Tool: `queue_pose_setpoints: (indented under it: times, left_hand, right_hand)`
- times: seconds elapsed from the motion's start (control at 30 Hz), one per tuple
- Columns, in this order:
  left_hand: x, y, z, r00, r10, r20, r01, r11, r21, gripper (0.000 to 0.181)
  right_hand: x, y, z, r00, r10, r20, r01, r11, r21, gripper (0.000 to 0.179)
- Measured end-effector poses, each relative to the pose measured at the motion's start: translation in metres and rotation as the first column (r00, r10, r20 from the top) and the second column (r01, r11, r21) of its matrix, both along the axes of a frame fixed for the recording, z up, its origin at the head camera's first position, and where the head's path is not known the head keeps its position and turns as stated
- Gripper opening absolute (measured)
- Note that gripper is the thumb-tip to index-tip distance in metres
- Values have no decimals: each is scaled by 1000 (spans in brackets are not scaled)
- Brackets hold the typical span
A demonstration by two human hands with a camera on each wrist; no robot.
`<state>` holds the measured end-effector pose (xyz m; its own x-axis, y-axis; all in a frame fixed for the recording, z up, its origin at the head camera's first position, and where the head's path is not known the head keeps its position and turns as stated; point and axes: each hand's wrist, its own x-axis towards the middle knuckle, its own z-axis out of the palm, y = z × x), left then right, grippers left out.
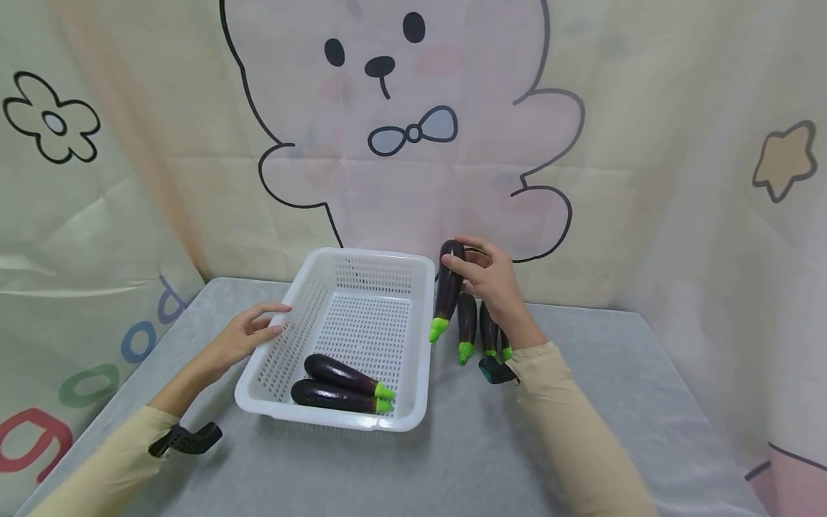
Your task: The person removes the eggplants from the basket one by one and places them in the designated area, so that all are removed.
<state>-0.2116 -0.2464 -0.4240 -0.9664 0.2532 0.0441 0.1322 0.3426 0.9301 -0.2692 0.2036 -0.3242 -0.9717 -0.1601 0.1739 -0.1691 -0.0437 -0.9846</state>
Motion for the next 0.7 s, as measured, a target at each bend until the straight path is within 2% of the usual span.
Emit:
queue_pose_setpoints:
  times: [0.23, 0.47, 0.7]
  left_hand:
    - [0, 1, 0, 1000, 8, -3, -8, 1000, -12, 46]
    - [1, 1, 0, 1000, 4, -3, -4, 1000, -2, 46]
    - [-1, -5, 0, 999, -31, -9, 31, 999, -23, 49]
  right_hand:
    - [2, 23, -4, 1000, 2, 2, -2, 1000, 14, 55]
    - [5, 50, -12, 999, -36, 22, 36, 999, 22, 53]
    - [10, 75, -22, 997, -57, 43, 56, 998, 15, 46]
